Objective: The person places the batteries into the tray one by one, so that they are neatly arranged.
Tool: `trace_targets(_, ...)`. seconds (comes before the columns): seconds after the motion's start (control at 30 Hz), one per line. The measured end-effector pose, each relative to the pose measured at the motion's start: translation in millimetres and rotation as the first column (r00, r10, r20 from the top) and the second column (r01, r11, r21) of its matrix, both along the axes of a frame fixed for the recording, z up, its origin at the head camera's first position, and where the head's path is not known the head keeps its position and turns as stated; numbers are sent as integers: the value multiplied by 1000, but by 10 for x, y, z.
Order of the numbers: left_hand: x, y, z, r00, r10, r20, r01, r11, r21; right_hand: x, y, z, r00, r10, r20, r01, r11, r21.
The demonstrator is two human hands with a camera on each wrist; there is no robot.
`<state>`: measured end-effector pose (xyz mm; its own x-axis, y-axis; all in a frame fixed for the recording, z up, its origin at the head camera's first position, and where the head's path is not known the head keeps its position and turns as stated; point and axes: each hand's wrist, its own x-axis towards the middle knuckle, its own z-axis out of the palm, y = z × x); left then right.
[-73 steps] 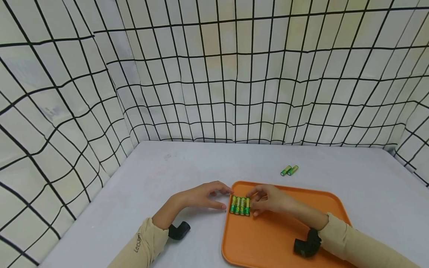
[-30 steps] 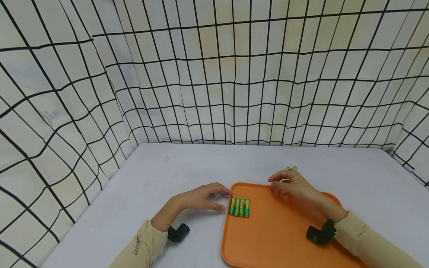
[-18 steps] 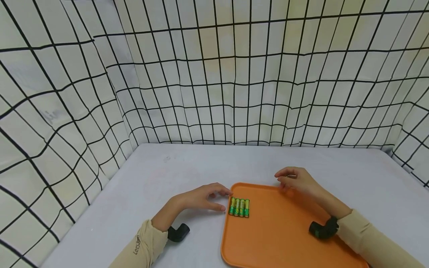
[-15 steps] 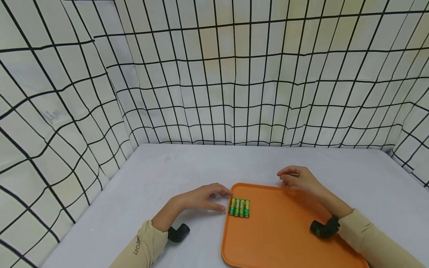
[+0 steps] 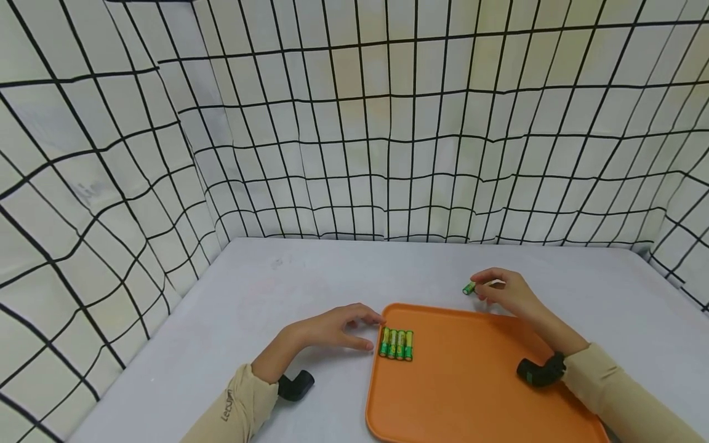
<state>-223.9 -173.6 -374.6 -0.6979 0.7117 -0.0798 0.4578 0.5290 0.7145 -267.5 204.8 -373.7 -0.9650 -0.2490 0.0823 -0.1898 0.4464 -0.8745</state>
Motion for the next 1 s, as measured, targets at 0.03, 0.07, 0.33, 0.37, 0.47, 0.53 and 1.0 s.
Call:
trace_targets(0.03,-1,0,-2,1000,-2,0,2,1000,1,-5,9,-2,1000,-14,-1,14,1000,4)
trace_targets(0.07,-3,0,-5,1000,-3,-1,3,1000,0,-8,15,-3,1000,-27,-3,27,1000,7)
trace_targets(0.33,1,-2,-9,1000,3,2,-3,1000,-7,-62,52,-37,997,-77,8,77,996,53)
trace_targets(0.37,4,-2,-4,1000,3,3,-3,1000,-6,-72,55,-46,996,-85,19,83,995,59)
trace_targets(0.47,12,-1,5,1000,5,7,-5,1000,-5,-103,72,-80,995,-99,32,96,992,79)
trace_targets(0.53,13,-5,7,1000,2,7,-2,1000,-2,-119,78,-97,993,-107,42,103,991,89)
trace_targets(1.0,2,-5,-19,1000,0,-5,0,1000,1,-228,109,-127,979,-158,128,132,972,194)
